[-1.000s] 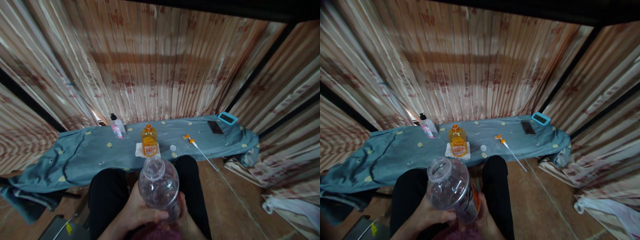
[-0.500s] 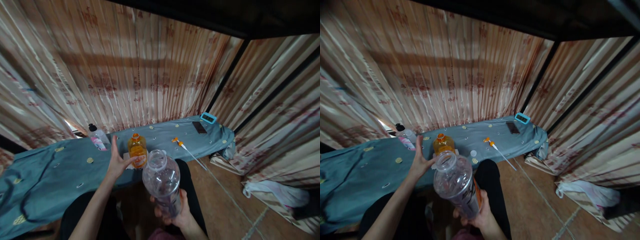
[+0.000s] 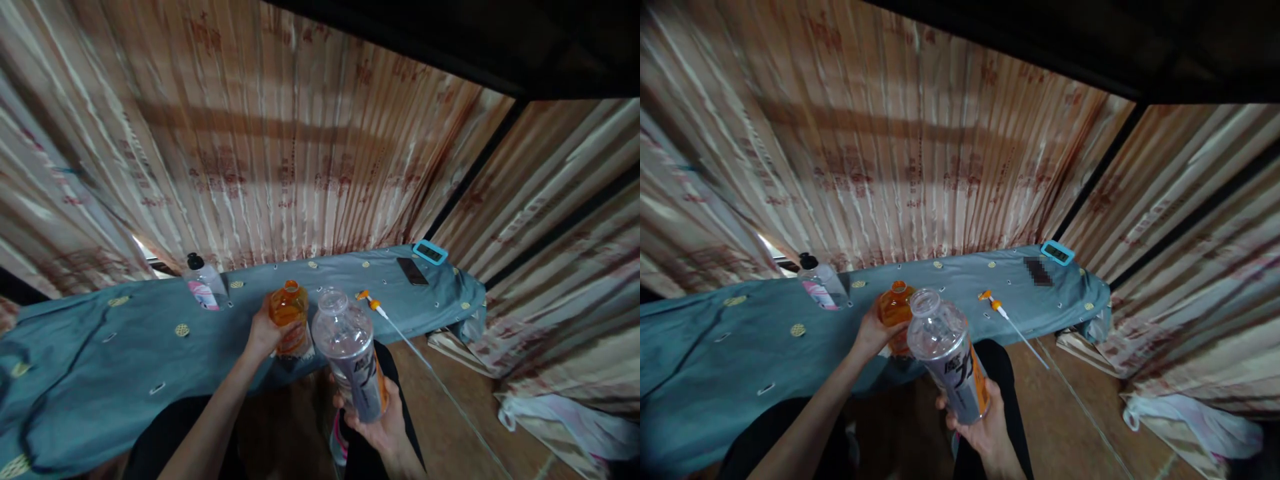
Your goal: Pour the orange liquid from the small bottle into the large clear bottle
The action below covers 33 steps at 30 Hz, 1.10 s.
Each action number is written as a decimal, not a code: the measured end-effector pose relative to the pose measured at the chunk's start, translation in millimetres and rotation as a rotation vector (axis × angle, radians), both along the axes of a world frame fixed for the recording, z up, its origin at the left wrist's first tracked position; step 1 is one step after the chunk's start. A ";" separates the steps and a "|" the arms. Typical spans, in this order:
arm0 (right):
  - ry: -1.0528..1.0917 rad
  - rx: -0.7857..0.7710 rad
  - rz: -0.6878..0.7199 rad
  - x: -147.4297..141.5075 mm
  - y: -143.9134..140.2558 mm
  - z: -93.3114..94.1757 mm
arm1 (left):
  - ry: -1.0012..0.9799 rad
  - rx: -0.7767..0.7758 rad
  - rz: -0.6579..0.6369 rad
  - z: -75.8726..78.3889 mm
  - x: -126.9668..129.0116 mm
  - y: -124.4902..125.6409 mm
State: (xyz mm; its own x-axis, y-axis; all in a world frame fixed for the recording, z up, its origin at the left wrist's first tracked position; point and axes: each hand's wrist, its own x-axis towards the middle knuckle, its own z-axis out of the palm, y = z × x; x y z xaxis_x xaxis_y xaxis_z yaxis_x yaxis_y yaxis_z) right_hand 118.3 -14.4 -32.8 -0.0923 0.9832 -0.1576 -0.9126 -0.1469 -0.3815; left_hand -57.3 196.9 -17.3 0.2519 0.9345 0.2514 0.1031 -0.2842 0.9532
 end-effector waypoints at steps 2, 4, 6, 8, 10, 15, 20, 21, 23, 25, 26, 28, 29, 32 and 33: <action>-0.009 -0.038 -0.004 0.5 2.4 1.6 | 0.014 0.004 0.015 3.2 0.4 -2.3; -0.018 -0.082 -0.003 1.8 5.3 2.8 | 0.057 0.017 0.070 7.3 0.8 -4.4; -0.033 -0.126 -0.006 3.8 8.6 4.2 | 0.082 0.030 0.096 11.4 1.7 -6.3; -0.054 -0.163 -0.028 6.3 11.9 6.0 | 0.097 0.034 0.076 14.5 2.7 -7.9; -0.083 -0.188 -0.059 8.3 14.6 7.6 | 0.120 0.026 0.050 16.1 3.3 -9.3; -0.152 -0.254 -0.100 7.9 15.3 9.8 | 0.154 0.005 0.066 15.9 -0.2 -11.4; -0.199 -0.314 -0.120 6.2 11.7 15.7 | 0.149 0.002 0.074 17.0 -4.3 -12.6; -0.210 -0.323 -0.126 6.4 11.2 17.2 | 0.154 -0.001 0.074 17.2 -4.4 -12.9; -0.231 -0.333 -0.142 7.2 10.2 19.6 | 0.157 -0.001 0.067 17.2 -4.1 -13.3; -0.247 -0.335 -0.151 7.8 9.0 21.2 | 0.153 0.003 0.066 16.4 -3.6 -13.4; -0.251 -0.334 -0.153 7.9 8.3 21.7 | 0.152 0.005 0.067 15.7 -3.4 -13.2; -0.258 -0.326 -0.152 7.6 6.8 23.0 | 0.155 0.012 0.070 14.0 -3.5 -12.6; -0.262 -0.318 -0.152 7.2 5.9 23.9 | 0.157 0.016 0.071 13.0 -3.7 -12.2; -0.273 -0.292 -0.157 5.5 3.3 27.0 | 0.148 0.019 0.075 9.0 -4.9 -10.4; -0.274 -0.285 -0.159 4.9 2.4 28.0 | 0.135 0.015 0.077 7.5 -5.2 -9.7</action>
